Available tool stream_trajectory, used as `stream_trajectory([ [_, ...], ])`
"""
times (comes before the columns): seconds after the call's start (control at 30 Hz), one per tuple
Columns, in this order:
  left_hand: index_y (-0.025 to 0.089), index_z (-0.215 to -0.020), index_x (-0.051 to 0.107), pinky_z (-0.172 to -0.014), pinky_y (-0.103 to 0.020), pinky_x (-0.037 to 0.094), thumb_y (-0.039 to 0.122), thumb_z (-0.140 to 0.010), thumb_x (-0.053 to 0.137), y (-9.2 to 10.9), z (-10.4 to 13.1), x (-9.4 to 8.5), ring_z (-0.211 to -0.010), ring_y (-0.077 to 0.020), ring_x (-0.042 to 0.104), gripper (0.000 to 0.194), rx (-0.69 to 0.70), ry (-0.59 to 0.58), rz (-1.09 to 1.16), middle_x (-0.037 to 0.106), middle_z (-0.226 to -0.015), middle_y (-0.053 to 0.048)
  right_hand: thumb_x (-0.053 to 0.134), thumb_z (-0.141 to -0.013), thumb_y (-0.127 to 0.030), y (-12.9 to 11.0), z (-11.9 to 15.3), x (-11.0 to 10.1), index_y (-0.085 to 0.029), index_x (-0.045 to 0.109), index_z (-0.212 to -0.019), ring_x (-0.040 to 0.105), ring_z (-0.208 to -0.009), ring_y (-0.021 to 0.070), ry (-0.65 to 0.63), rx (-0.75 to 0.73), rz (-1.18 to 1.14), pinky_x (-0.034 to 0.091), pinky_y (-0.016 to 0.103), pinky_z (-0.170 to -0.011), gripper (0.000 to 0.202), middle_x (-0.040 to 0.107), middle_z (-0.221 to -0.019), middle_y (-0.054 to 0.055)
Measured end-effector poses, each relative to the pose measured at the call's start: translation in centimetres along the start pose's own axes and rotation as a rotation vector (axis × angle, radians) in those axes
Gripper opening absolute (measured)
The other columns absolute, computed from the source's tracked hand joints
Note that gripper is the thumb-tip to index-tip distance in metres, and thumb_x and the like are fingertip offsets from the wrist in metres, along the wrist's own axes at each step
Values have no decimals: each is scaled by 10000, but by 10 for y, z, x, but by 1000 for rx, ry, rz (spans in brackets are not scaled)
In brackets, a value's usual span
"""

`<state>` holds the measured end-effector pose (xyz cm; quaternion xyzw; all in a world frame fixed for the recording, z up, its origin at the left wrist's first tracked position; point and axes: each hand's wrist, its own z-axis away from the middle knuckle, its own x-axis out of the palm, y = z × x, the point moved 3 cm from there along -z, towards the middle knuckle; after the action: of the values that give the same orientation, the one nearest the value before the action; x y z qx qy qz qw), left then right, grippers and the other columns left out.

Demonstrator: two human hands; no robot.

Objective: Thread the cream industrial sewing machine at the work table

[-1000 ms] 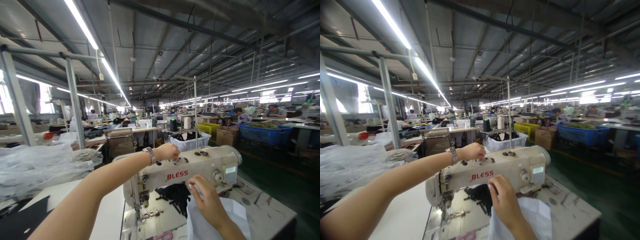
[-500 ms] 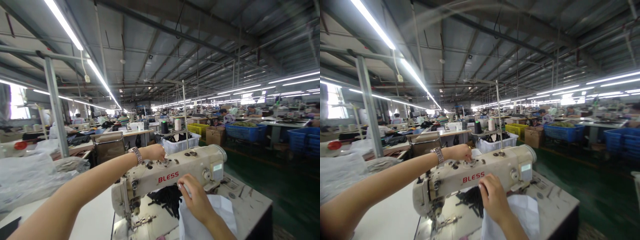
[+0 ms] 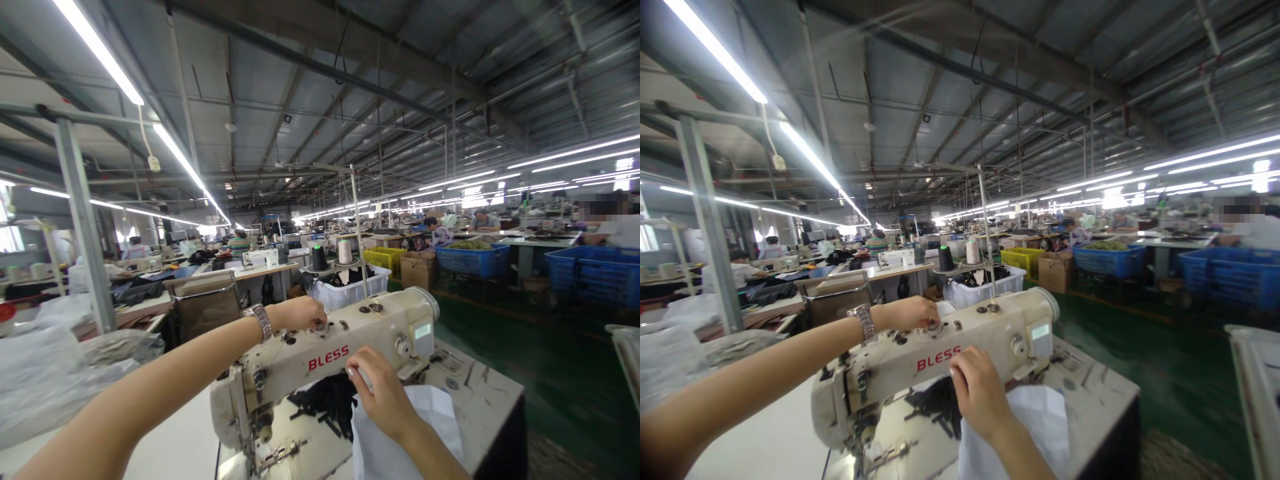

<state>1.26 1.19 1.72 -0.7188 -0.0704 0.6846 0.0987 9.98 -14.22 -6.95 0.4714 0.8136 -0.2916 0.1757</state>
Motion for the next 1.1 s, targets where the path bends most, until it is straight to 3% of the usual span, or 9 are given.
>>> stream_trajectory([
  [0.27,162,-810,641,-601,-178,401,59,-641,607,-4,-12,-4,-647,-118,561,201,40,-116,33,654,-740,-14,369,-814,-127,1,-3,-5,-183,475,-706,491,-685,164,30,-7,21,407,291,-620,162,520,-691,27],
  [0.33,156,-797,646,-584,-168,394,90,-647,606,-9,-13,-21,-625,-105,554,169,9,-105,38,651,-726,-6,358,-816,-128,4,-4,-6,-184,478,-716,496,-678,160,62,9,21,407,281,-609,167,519,-686,25],
  [0.5,143,-714,657,-527,-160,374,173,-615,638,-28,-6,-86,-556,-95,539,105,-168,-65,31,627,-638,6,364,-799,-152,16,-18,-2,-180,502,-728,508,-683,173,147,79,75,408,285,-608,158,539,-698,39],
  [0.57,147,-663,653,-488,-161,364,186,-599,635,-32,6,-98,-498,-91,525,77,-255,-77,37,603,-574,17,365,-794,-157,21,-27,4,-172,512,-752,516,-705,182,164,111,75,410,298,-637,154,553,-726,52],
  [0.67,141,-608,637,-428,-156,350,178,-596,596,-31,33,-91,-423,-84,499,56,-406,-97,62,566,-505,23,367,-788,-143,30,-41,15,-154,512,-834,535,-715,177,181,165,67,417,291,-658,153,578,-766,62],
  [0.83,142,-640,638,-383,-133,358,207,-623,529,-23,84,-55,-428,-87,518,128,-602,-131,156,594,-552,7,401,-770,-100,38,-62,35,-160,528,-782,556,-701,167,153,249,97,422,265,-643,141,603,-716,49],
  [0.97,153,-667,648,-388,-125,370,235,-623,529,-17,112,-37,-457,-91,531,152,-636,-125,215,598,-573,9,507,-725,-87,35,-80,47,-155,561,-678,540,-746,188,77,265,179,405,306,-692,99,599,-676,49],
  [1.1,166,-655,652,-406,-132,361,244,-616,541,-8,126,-27,-439,-82,509,141,-605,-89,243,574,-548,22,555,-739,-123,35,-91,55,-144,575,-678,535,-744,149,-8,273,227,400,320,-729,68,587,-684,10],
])
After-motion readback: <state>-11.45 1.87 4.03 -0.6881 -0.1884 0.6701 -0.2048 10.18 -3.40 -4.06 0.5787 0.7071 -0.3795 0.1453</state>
